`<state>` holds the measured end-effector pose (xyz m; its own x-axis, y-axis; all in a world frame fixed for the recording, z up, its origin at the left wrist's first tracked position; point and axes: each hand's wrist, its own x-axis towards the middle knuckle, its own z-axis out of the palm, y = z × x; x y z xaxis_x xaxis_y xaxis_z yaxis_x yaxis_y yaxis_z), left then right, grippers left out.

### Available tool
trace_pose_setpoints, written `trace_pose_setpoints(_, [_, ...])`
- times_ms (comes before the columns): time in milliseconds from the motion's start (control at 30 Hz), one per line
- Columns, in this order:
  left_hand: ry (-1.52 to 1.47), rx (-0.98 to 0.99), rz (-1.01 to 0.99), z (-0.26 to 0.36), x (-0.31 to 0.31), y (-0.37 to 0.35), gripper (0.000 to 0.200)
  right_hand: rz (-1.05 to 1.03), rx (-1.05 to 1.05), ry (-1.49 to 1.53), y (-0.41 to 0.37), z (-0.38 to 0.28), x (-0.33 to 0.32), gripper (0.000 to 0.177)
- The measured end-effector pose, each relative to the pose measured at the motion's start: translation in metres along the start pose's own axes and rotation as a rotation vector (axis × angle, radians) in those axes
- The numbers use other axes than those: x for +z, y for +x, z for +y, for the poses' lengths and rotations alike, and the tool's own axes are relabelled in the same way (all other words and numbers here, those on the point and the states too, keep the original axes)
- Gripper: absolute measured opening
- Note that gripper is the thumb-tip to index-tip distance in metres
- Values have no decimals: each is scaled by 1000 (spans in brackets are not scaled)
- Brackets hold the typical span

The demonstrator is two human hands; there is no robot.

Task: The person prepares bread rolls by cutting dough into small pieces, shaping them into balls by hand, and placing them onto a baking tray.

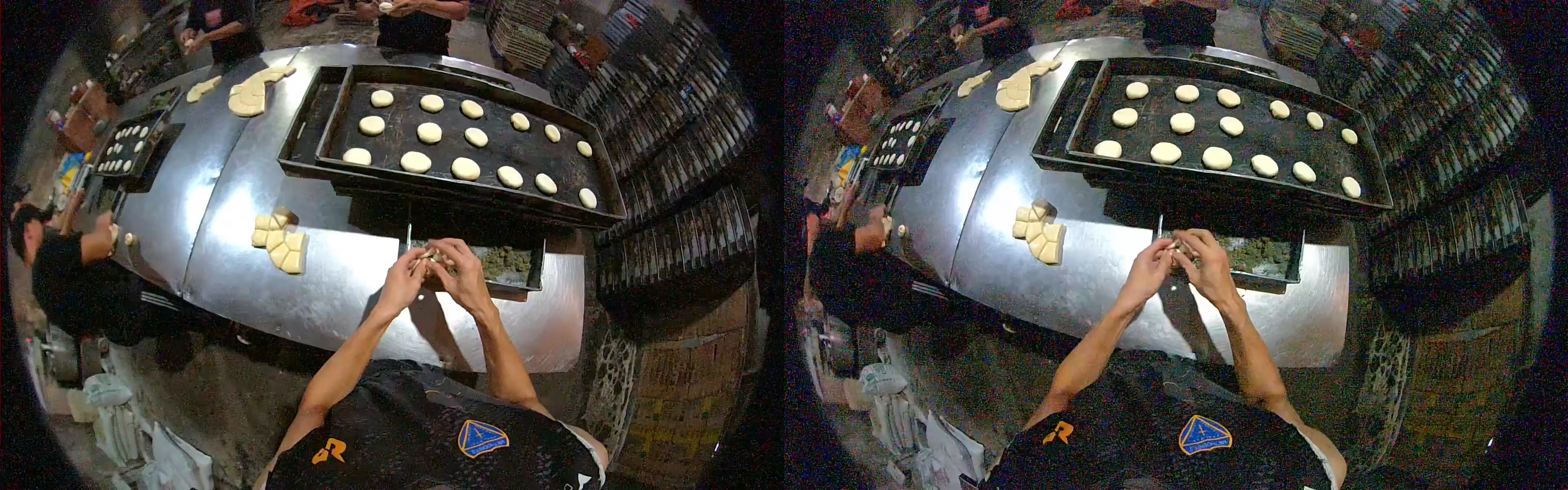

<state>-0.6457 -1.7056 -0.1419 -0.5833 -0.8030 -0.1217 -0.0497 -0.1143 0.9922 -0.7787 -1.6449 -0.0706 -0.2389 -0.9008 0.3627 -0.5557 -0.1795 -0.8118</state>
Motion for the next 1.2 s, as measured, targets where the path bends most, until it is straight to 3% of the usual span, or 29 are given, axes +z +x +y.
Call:
trace_pose_setpoints(33, [1, -1, 3, -3, -1, -1, 38, -2, 0, 2, 1, 4, -1, 23])
trace_pose_setpoints(100, [-332, -133, -181, 5, -5, -6, 42, -116, 18, -61, 3, 24, -7, 21])
trace_pose_setpoints(133, [-359, -47, -305, 11, -12, -10, 51, -117, 93, -6, 2, 34, -8, 21])
trace_pose_setpoints(167, [-356, -43, -301, 18, -13, -14, 51, -118, 88, -4, 4, 31, -9, 21])
trace_pose_setpoints(233, [-669, -163, -188, 24, -18, -25, 57, -119, 170, 119, 2, 21, -7, 22])
trace_pose_setpoints(300, [-662, -282, -142, 26, -18, -31, 56, -208, -13, 22, 6, -12, -6, 23])
trace_pose_setpoints(400, [-709, -123, -122, 19, -18, -30, 50, -182, -77, 4, 7, -10, 8, 23])
trace_pose_setpoints(467, [-1120, -194, -90, 23, -24, -29, 43, -158, 209, 104, 12, -14, 13, 22])
trace_pose_setpoints(500, [-1120, -189, -83, 21, -25, -28, 43, -164, 205, 108, 13, -13, 16, 22])
trace_pose_setpoints(600, [-1023, -69, 7, 8, -27, -26, 28, -117, -136, -126, 12, -25, 30, 16])
trace_pose_setpoints(633, [-1022, -60, 17, 5, -31, -24, 28, -158, 35, -5, 9, -36, 31, 15])
trace_pose_setpoints(733, [-764, -44, 89, 13, -40, -28, 28, -89, 53, 60, 7, -27, 49, 15])
trace_pose_setpoints(800, [-851, -52, 68, 20, -54, -32, 29, -145, 132, 62, 10, -26, 54, 14])
trace_pose_setpoints(933, [-829, -11, 152, 29, -64, -44, 28, -129, -51, 120, 15, -39, 66, 12])
trace_pose_setpoints(1033, [-774, 55, 196, 16, -75, -47, 24, -135, 104, 243, 16, -52, 78, 12])
trace_pose_setpoints(1100, [-754, 138, 186, 14, -80, -49, 19, -159, -9, 127, 15, -46, 86, 12])
trace_pose_setpoints(1167, [-636, -20, 232, 9, -94, -61, 33, -171, -152, 51, 9, -41, 97, 11])
trace_pose_setpoints(1200, [-474, -23, 357, 12, -101, -68, 37, -215, -157, 29, 5, -31, 106, 8])
